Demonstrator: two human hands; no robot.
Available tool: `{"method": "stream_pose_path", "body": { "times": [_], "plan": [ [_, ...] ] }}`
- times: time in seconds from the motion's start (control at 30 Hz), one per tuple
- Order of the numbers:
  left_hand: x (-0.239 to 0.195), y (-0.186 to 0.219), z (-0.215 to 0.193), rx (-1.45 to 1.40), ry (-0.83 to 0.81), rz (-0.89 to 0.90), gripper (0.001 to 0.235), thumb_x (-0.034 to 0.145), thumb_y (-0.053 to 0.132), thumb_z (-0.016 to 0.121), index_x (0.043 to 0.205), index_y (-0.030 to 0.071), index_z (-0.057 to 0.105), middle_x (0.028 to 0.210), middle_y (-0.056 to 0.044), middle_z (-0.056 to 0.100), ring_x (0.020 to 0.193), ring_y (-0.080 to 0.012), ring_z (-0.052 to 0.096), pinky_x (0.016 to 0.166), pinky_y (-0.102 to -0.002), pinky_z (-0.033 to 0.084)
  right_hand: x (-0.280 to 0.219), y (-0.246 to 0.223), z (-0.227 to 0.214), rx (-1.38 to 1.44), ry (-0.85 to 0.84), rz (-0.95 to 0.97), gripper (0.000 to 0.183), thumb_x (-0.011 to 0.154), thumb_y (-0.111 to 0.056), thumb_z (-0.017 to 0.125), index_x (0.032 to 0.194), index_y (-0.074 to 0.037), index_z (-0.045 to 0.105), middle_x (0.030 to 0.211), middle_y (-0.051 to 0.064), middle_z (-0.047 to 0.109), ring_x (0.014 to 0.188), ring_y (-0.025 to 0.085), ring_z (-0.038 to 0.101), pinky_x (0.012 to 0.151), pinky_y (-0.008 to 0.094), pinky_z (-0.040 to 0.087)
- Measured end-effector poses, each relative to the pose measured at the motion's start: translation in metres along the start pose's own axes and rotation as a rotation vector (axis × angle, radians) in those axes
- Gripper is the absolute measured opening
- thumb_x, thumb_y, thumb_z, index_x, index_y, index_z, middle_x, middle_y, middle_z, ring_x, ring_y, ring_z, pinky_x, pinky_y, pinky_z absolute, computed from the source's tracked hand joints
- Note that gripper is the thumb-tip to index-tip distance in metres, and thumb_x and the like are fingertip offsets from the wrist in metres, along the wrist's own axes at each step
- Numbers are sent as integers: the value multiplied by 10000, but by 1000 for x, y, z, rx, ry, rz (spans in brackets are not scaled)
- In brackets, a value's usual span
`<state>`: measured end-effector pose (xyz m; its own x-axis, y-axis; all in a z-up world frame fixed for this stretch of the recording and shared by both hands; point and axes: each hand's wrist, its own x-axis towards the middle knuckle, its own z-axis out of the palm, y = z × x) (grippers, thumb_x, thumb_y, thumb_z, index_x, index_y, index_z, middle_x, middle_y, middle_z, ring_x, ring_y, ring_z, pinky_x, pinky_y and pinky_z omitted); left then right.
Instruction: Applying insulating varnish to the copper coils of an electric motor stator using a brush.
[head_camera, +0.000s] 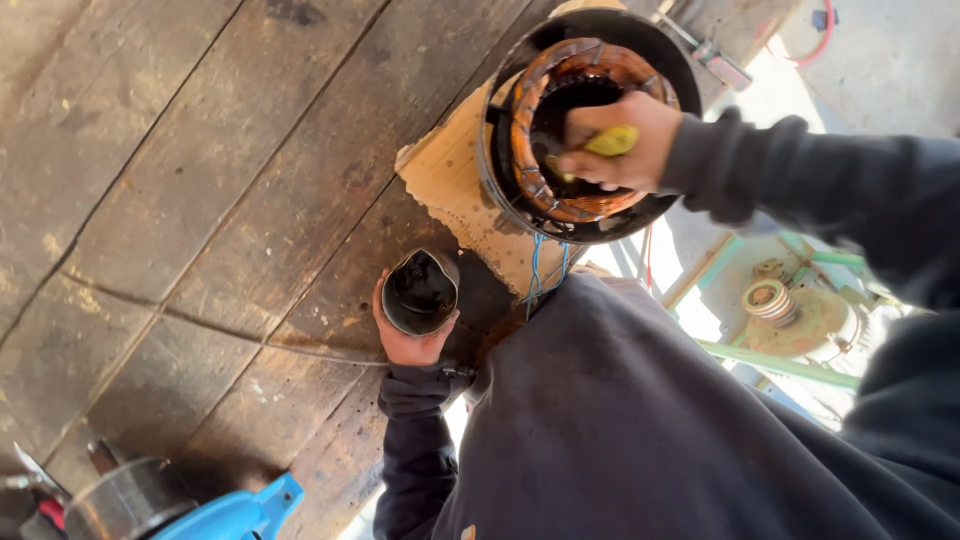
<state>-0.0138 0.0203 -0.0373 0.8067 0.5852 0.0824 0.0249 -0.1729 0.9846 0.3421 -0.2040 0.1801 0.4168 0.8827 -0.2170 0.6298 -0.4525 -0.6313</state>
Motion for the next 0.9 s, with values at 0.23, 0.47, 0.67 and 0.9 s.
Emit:
{"method": "stream_pose_path", "body": {
  "times": [0.23, 0.47, 0.67, 0.9],
  "plan": [
    [3, -1, 0, -7, -28, -62, 1182, 649, 136, 966, 1579, 12, 247, 1589, -203, 433, 1445, -331, 506, 1218, -432, 427, 12, 12, -5, -462, -23, -4, 275, 964, -421, 689, 974, -146, 680, 748, 127, 683, 653, 360, 689, 571, 473, 560],
    [-1, 3, 0, -39, -9, -80, 1179, 659, 122, 970, 1579, 11, 241, 1586, -190, 438, 1444, -310, 518, 1216, -427, 438, 27, 34, -9, -200, -265, 197, 260, 921, -418, 649, 926, -161, 684, 708, 70, 713, 612, 269, 735, 595, 416, 614],
    [0, 6, 1, -36, -14, -130, 1183, 638, 122, 972, 1572, 10, 254, 1563, -186, 467, 1425, -304, 532, 1207, -421, 441, 30, 27, -4, -553, -280, -480, 233, 954, -384, 641, 983, -153, 629, 773, 66, 670, 716, 286, 700, 609, 428, 575],
    [5, 9, 0, -26, -48, -132, 1189, 636, 123, 975, 1572, 10, 251, 1551, -181, 487, 1418, -300, 548, 1203, -418, 451, 30, 33, 6, -790, -266, -261, 226, 840, -316, 667, 1025, -184, 666, 804, 67, 721, 796, 311, 720, 724, 430, 579]
  ]
}}
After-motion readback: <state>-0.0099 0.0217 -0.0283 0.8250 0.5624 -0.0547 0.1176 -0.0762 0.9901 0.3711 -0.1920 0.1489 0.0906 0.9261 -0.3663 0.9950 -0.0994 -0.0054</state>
